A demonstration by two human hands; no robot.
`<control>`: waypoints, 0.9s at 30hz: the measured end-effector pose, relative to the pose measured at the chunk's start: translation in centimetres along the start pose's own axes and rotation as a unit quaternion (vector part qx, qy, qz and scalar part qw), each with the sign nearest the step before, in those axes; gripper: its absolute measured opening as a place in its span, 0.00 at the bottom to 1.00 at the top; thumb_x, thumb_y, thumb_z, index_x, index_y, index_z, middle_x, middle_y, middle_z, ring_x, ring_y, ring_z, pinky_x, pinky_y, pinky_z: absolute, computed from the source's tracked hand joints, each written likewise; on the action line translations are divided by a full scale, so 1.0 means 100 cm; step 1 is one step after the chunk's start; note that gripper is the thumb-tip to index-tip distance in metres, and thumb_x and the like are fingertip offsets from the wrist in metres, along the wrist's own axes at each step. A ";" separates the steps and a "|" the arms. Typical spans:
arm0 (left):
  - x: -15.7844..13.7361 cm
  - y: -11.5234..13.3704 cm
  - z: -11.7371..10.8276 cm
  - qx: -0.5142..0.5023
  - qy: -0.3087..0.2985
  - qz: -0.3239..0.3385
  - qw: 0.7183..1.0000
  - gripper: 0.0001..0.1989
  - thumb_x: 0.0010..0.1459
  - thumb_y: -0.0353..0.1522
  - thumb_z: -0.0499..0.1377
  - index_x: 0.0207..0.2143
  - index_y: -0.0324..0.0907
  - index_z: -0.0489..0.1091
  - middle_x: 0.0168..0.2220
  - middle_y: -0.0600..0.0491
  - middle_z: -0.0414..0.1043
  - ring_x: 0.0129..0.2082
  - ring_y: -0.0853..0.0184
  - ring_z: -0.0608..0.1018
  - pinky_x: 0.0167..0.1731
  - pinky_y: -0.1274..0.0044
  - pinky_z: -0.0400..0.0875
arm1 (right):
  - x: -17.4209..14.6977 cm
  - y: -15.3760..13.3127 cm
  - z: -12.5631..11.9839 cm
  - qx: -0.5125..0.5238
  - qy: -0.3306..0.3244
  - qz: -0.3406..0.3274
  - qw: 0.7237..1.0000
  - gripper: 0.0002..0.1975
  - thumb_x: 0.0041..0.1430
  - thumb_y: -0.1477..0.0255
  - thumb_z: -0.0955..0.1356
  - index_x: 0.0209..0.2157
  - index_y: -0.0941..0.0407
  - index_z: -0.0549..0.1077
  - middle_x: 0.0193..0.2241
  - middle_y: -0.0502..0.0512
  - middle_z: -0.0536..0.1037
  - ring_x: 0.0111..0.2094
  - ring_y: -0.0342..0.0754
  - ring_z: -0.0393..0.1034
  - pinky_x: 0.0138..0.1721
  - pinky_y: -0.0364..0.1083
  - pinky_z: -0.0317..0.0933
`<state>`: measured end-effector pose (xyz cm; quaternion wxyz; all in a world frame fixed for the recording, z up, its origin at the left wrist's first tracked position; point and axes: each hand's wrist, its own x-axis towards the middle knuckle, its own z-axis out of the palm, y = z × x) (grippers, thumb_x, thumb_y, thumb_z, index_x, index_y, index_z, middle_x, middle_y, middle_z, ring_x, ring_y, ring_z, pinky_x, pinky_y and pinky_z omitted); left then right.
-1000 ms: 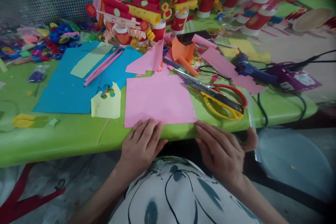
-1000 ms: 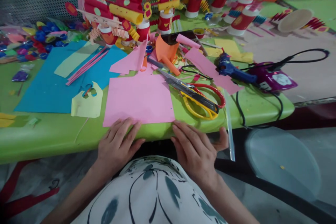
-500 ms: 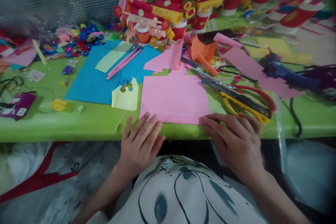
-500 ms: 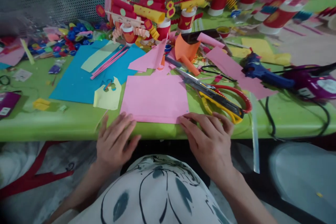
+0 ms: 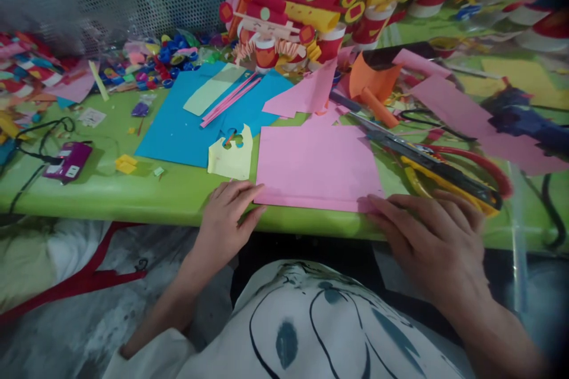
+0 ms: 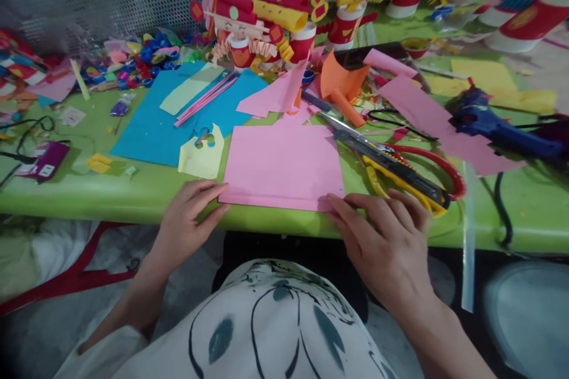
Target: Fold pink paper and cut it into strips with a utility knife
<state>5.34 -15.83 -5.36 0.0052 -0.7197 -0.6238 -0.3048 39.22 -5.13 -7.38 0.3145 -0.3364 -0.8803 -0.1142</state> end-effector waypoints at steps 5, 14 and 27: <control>0.004 -0.002 -0.003 -0.024 -0.021 0.018 0.999 0.10 0.74 0.32 0.62 0.53 0.44 0.80 0.48 0.47 0.81 0.47 0.60 0.82 0.47 0.65 0.80 | 0.002 0.000 -0.002 -0.011 0.005 -0.021 1.000 0.19 0.62 0.73 0.77 0.54 0.45 0.79 0.41 0.51 0.85 0.38 0.47 0.74 0.55 0.52 0.64; 0.001 -0.009 -0.003 -0.039 -0.010 0.021 0.999 0.08 0.73 0.35 0.64 0.51 0.46 0.81 0.47 0.48 0.83 0.47 0.61 0.83 0.48 0.66 0.80 | 0.008 0.004 -0.003 -0.032 0.007 -0.051 0.998 0.12 0.63 0.73 0.77 0.47 0.50 0.78 0.38 0.51 0.85 0.36 0.48 0.74 0.54 0.54 0.62; 0.003 -0.007 -0.001 -0.081 0.010 -0.007 0.997 0.07 0.73 0.35 0.64 0.41 0.46 0.81 0.45 0.51 0.84 0.45 0.64 0.83 0.51 0.67 0.78 | 0.011 0.009 0.006 -0.001 -0.016 0.006 1.000 0.02 0.69 0.68 0.72 0.41 0.50 0.78 0.36 0.52 0.84 0.36 0.51 0.74 0.51 0.54 0.63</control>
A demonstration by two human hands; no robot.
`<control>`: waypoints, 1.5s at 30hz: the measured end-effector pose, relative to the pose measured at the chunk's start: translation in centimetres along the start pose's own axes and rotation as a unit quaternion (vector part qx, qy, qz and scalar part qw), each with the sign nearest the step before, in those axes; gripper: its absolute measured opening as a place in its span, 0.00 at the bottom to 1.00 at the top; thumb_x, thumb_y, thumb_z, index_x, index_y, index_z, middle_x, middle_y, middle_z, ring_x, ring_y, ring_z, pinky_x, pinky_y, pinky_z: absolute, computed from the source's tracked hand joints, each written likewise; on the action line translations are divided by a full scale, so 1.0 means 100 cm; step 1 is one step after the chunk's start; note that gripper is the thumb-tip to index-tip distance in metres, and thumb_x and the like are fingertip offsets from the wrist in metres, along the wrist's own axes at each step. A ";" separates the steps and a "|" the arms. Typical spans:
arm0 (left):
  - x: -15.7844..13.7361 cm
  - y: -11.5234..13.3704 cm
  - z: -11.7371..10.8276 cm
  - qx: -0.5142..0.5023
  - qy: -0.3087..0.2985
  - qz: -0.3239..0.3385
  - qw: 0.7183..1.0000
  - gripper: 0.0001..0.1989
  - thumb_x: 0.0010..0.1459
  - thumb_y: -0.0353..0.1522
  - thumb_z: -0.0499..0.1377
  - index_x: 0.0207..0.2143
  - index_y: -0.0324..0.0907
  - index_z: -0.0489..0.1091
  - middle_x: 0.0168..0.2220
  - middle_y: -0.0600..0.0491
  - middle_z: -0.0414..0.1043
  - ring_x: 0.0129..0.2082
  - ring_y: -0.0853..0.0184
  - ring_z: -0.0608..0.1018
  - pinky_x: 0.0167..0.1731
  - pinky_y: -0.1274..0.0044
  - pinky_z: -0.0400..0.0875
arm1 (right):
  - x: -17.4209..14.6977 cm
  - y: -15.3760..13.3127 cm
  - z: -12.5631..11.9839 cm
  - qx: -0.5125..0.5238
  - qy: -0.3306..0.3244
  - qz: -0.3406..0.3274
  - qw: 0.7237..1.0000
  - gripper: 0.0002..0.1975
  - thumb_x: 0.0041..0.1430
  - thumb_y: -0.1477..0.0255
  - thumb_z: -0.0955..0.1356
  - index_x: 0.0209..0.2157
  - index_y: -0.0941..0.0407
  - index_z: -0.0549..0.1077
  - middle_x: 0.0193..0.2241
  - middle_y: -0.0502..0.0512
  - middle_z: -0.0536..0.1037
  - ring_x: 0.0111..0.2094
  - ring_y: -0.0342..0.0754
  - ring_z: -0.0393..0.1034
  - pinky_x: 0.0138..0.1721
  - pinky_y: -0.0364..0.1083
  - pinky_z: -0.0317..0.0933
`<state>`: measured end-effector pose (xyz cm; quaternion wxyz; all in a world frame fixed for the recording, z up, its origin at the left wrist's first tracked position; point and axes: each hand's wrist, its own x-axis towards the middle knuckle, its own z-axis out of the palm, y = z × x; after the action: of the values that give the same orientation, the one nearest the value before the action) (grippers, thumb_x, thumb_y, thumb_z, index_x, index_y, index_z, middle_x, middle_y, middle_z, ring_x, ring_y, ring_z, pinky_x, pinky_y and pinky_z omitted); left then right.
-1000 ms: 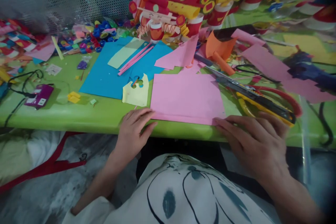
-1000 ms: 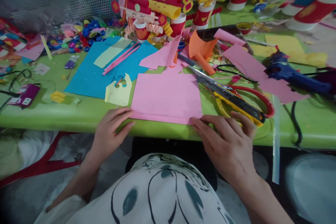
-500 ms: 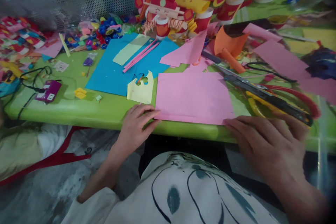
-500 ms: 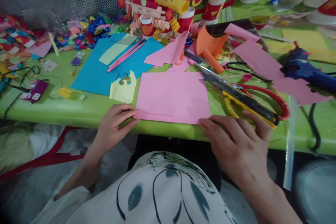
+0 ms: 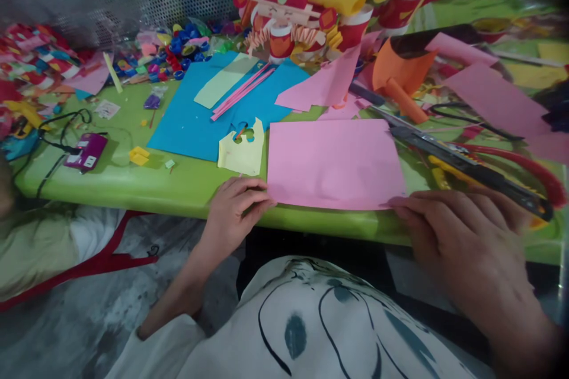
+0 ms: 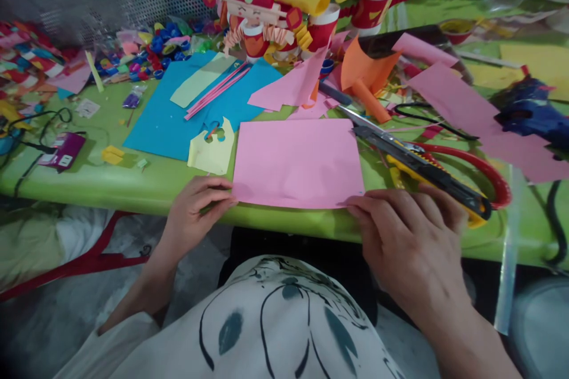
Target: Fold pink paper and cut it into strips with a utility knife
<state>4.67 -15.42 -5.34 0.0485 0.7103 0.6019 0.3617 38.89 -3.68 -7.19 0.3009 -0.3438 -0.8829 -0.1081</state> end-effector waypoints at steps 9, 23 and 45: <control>0.007 0.008 -0.006 0.014 -0.071 -0.089 0.993 0.07 0.74 0.35 0.63 0.38 0.46 0.78 0.48 0.53 0.83 0.49 0.61 0.82 0.52 0.65 0.70 | 0.006 0.011 -0.001 -0.045 -0.030 -0.040 0.998 0.12 0.76 0.64 0.65 0.39 0.52 0.75 0.33 0.55 0.80 0.36 0.53 0.68 0.39 0.53 0.53; 0.017 0.022 -0.009 0.023 -0.087 -0.171 0.981 0.08 0.64 0.27 0.70 0.32 0.45 0.76 0.46 0.57 0.83 0.48 0.62 0.82 0.57 0.61 0.63 | 0.014 0.012 -0.006 0.015 -0.139 0.074 0.987 0.28 0.77 0.51 0.54 0.35 0.50 0.76 0.31 0.55 0.80 0.36 0.58 0.75 0.40 0.56 0.59; 0.013 0.019 -0.003 0.053 -0.084 -0.145 0.984 0.14 0.66 0.30 0.69 0.31 0.44 0.67 0.46 0.57 0.82 0.48 0.63 0.81 0.56 0.65 0.61 | 0.019 0.015 -0.004 0.016 -0.193 0.133 0.972 0.27 0.70 0.46 0.57 0.33 0.48 0.77 0.32 0.59 0.82 0.40 0.62 0.76 0.45 0.60 0.60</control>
<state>6.11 -14.87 -3.53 0.1130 0.6445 0.7109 0.2577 38.98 -1.72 -5.78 0.1418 -0.4681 -0.8721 0.0155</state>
